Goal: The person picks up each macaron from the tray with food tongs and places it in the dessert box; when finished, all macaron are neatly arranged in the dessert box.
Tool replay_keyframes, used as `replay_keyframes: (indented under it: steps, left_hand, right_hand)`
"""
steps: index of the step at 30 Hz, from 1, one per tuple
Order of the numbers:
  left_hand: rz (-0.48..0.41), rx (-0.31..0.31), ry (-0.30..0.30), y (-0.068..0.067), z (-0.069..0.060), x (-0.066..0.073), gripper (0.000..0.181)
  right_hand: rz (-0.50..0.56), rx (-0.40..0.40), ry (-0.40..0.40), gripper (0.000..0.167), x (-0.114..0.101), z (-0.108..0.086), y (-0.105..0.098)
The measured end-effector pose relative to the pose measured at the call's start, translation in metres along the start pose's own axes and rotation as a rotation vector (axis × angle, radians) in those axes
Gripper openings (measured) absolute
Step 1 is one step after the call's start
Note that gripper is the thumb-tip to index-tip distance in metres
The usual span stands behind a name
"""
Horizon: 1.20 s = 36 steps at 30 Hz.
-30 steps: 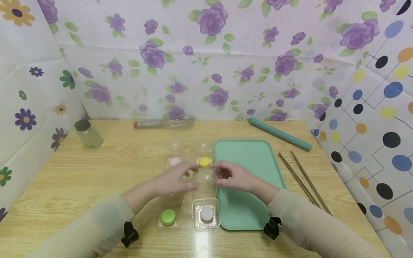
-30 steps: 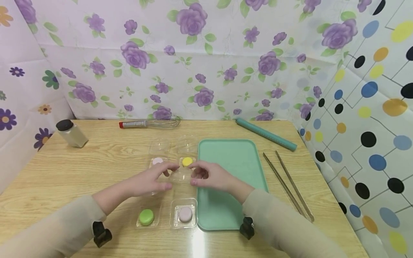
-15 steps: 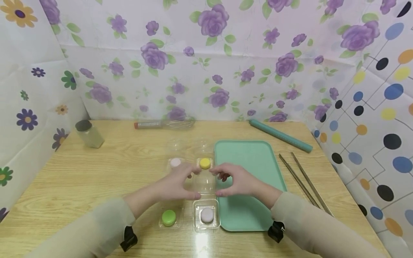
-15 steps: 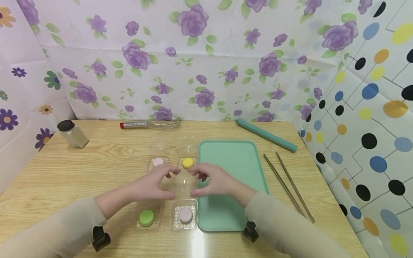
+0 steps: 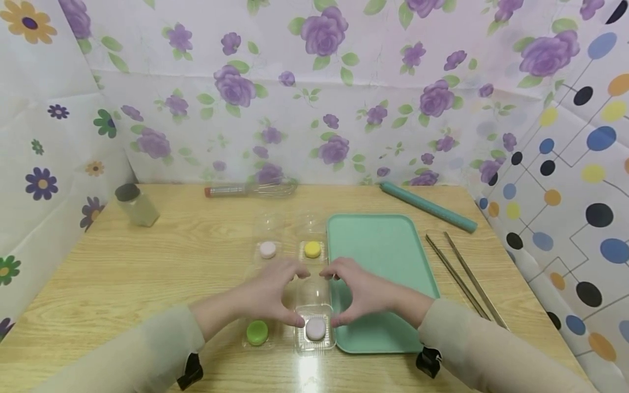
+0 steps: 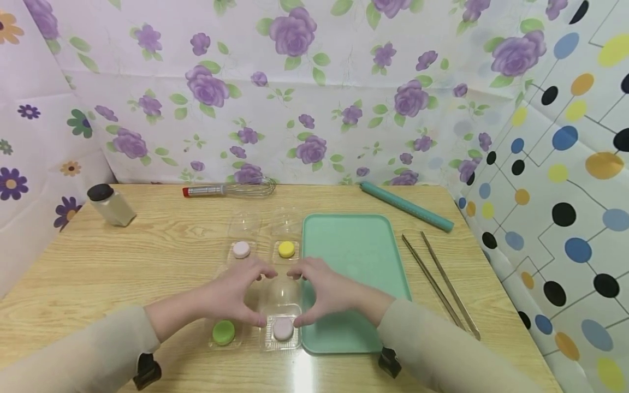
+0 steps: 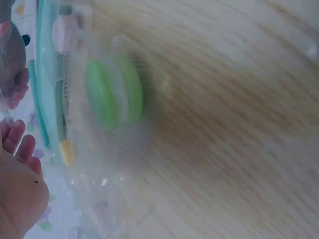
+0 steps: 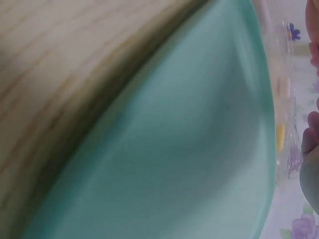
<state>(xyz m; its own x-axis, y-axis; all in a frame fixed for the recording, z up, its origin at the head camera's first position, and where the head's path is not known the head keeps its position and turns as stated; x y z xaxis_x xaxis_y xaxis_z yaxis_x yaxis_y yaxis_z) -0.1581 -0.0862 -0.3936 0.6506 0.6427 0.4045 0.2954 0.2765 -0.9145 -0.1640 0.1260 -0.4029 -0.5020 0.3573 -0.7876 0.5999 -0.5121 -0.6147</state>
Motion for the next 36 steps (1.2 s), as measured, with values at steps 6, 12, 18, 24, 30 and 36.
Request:
replay_keyframes:
  steps: [6,12,18,24,30,36]
  left_hand:
    - [0.053,-0.042,0.025,0.011,-0.007,0.006,0.088]
    - [0.110,-0.069,0.041,0.017,-0.013,0.009,0.085]
    - [0.187,-0.064,0.060,0.019,-0.015,0.011,0.084]
    - [0.268,-0.064,0.065,0.023,-0.017,0.014,0.084]
    - [0.427,-0.055,0.090,0.030,-0.016,0.016,0.088]
    - [0.471,-0.048,0.068,0.031,-0.013,0.016,0.088]
  right_hand:
    - [-0.112,-0.034,-0.064,0.085,0.001,-0.004,0.014]
    - [-0.192,-0.029,-0.127,0.085,0.003,-0.009,0.026]
    - [-0.222,-0.033,-0.124,0.085,0.004,-0.009,0.032]
    - [-0.271,-0.058,-0.111,0.085,0.005,-0.009,0.036]
    - [-0.328,-0.053,-0.121,0.084,0.005,-0.011,0.038]
    - [-0.322,-0.036,-0.092,0.087,0.007,-0.010,0.038]
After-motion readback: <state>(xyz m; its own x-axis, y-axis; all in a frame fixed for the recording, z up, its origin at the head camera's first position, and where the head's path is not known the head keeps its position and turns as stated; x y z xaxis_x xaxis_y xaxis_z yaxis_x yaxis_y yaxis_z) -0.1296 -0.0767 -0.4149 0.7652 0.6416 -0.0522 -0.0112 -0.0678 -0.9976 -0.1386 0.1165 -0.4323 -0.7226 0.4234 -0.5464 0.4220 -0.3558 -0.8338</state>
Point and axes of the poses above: each hand's wrist, its own z-axis towards the middle knuckle, its own y-axis out of the palm, x = y × z, the point moved 3 cm from there along z, towards the middle knuckle, and after that the axes turned 13 degrees about z, right-handed, at the moved point
